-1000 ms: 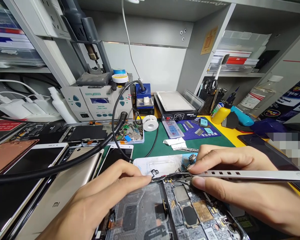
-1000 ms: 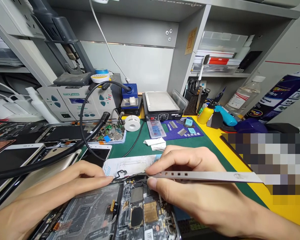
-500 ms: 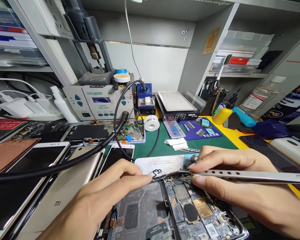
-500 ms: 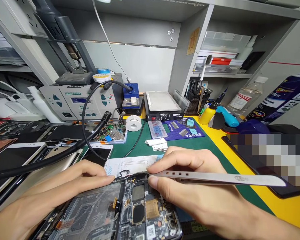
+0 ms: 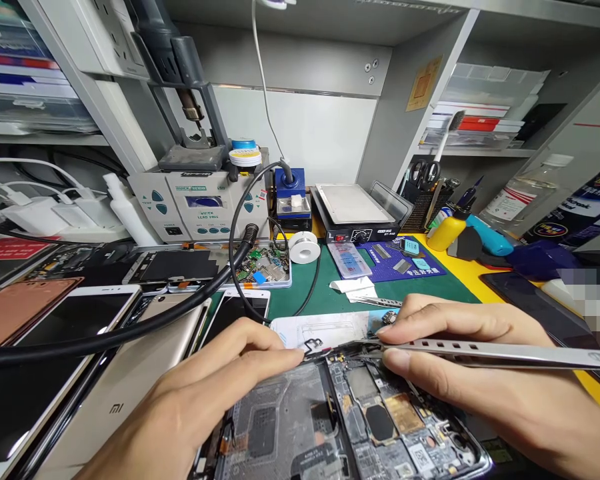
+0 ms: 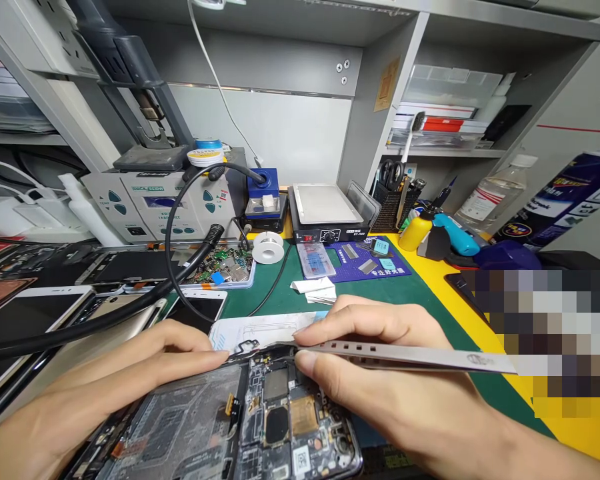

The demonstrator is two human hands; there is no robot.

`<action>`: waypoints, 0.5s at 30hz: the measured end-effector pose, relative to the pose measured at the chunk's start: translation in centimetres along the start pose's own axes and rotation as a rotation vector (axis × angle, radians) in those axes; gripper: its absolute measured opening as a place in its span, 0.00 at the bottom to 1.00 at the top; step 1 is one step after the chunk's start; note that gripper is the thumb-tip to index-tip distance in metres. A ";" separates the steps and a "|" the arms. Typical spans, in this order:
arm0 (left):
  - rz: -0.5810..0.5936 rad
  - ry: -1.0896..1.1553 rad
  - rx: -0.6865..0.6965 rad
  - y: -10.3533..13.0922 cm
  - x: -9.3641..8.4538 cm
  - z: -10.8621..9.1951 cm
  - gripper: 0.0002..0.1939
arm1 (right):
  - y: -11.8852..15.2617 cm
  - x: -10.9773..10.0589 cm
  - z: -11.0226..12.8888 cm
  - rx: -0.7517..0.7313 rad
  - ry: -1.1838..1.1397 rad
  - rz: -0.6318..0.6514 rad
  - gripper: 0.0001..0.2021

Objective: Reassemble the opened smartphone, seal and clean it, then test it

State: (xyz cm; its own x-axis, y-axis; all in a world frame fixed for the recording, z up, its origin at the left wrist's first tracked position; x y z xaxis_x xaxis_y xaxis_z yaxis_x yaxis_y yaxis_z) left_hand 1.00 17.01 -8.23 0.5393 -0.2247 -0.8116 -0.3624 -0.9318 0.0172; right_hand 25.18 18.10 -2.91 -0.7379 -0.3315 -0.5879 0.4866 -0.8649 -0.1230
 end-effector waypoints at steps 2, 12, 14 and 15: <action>-0.006 -0.025 0.082 0.2 -0.1 -0.3 0.11 | 0.0 -0.1 0.0 -0.001 0.004 -0.008 0.05; 0.079 -0.087 0.034 -0.1 0.4 -0.6 0.07 | 0.2 0.0 -0.1 -0.040 0.048 -0.021 0.04; 0.093 -0.079 0.048 0.1 0.2 -1.0 0.08 | 0.3 0.0 -0.1 -0.042 0.070 -0.016 0.03; 0.092 -0.078 0.075 0.3 0.0 -1.4 0.09 | 0.3 0.1 -0.1 -0.046 0.083 -0.014 0.03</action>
State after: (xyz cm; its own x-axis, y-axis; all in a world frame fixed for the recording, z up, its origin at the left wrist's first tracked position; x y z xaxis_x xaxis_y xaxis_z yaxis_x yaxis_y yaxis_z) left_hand 1.97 16.30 -7.44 0.4413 -0.2822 -0.8518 -0.4646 -0.8840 0.0522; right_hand 25.33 17.81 -3.05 -0.7041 -0.2856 -0.6502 0.4992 -0.8502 -0.1671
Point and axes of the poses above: each hand's wrist, its own y-axis away from the middle knuckle, its own x-axis out of the palm, z = x × y, the point moved 6 cm from there along -y, towards the middle knuckle, and after that the axes turned 15 degrees about z, right-handed, at the moved point
